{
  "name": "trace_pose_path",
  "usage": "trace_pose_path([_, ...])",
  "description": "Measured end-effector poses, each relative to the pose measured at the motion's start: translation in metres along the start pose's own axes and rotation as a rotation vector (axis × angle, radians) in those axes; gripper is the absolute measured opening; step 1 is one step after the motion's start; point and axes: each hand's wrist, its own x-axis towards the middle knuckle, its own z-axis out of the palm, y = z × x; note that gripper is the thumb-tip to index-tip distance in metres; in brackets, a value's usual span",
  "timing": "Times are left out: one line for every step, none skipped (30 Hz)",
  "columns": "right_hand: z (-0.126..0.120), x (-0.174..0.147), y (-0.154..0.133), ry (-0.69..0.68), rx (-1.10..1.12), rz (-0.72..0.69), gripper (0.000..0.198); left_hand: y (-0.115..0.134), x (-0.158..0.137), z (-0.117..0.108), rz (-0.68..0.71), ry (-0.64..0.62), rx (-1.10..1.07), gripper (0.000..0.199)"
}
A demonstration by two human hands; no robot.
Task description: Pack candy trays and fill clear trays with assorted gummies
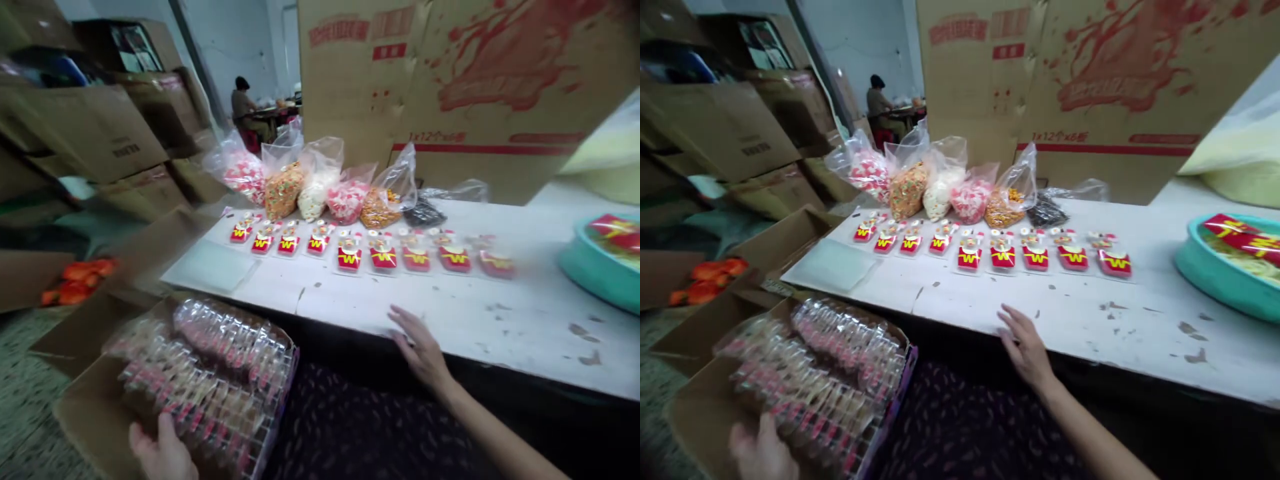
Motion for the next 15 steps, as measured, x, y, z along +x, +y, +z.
trace_pose_path([-0.011,0.008,0.018,0.058,-0.059,0.021,0.035,0.017,0.001,0.010,0.086,0.061,0.005,0.064])
trace_pose_path([-0.019,0.018,0.034,0.084,-0.117,0.031,0.035,0.036,0.002,0.022,0.179,0.077,0.018,0.064])
trace_pose_path([-0.023,0.029,0.049,0.091,-0.171,0.025,0.035,0.055,0.006,0.037,0.271,0.022,0.045,0.060])
trace_pose_path([-0.024,0.041,0.061,0.079,-0.221,0.006,0.036,0.073,0.013,0.054,0.359,-0.068,0.074,0.053])
trace_pose_path([-0.020,0.054,0.071,0.055,-0.266,-0.024,0.038,0.088,0.024,0.072,0.419,-0.159,0.113,0.046])
trace_pose_path([-0.015,0.067,0.079,0.026,-0.309,-0.059,0.039,0.101,0.040,0.090,0.466,-0.209,0.151,0.041])
trace_pose_path([-0.008,0.080,0.084,-0.006,-0.354,-0.090,0.039,0.110,0.060,0.107,0.523,-0.236,0.225,0.039])
trace_pose_path([-0.001,0.091,0.087,-0.041,-0.401,-0.115,0.039,0.117,0.084,0.122,0.597,-0.261,0.324,0.037])
trace_pose_path([0.005,0.101,0.088,-0.079,-0.449,-0.130,0.039,0.121,0.108,0.135,0.651,-0.269,0.417,0.036])
trace_pose_path([0.009,0.108,0.088,-0.116,-0.497,-0.136,0.037,0.123,0.133,0.145,0.663,-0.272,0.508,0.036])
trace_pose_path([0.013,0.114,0.087,-0.150,-0.541,-0.139,0.035,0.124,0.156,0.152,0.644,-0.276,0.612,0.036])
trace_pose_path([0.014,0.118,0.086,-0.185,-0.583,-0.142,0.033,0.123,0.177,0.156,0.618,-0.295,0.719,0.037])
trace_pose_path([0.015,0.121,0.083,-0.218,-0.622,-0.146,0.030,0.120,0.195,0.159,0.585,-0.337,0.812,0.038])
trace_pose_path([0.014,0.123,0.080,-0.248,-0.661,-0.147,0.027,0.117,0.210,0.161,0.555,-0.381,0.878,0.038])
trace_pose_path([0.014,0.123,0.077,-0.271,-0.694,-0.142,0.025,0.114,0.221,0.161,0.530,-0.418,0.919,0.037])
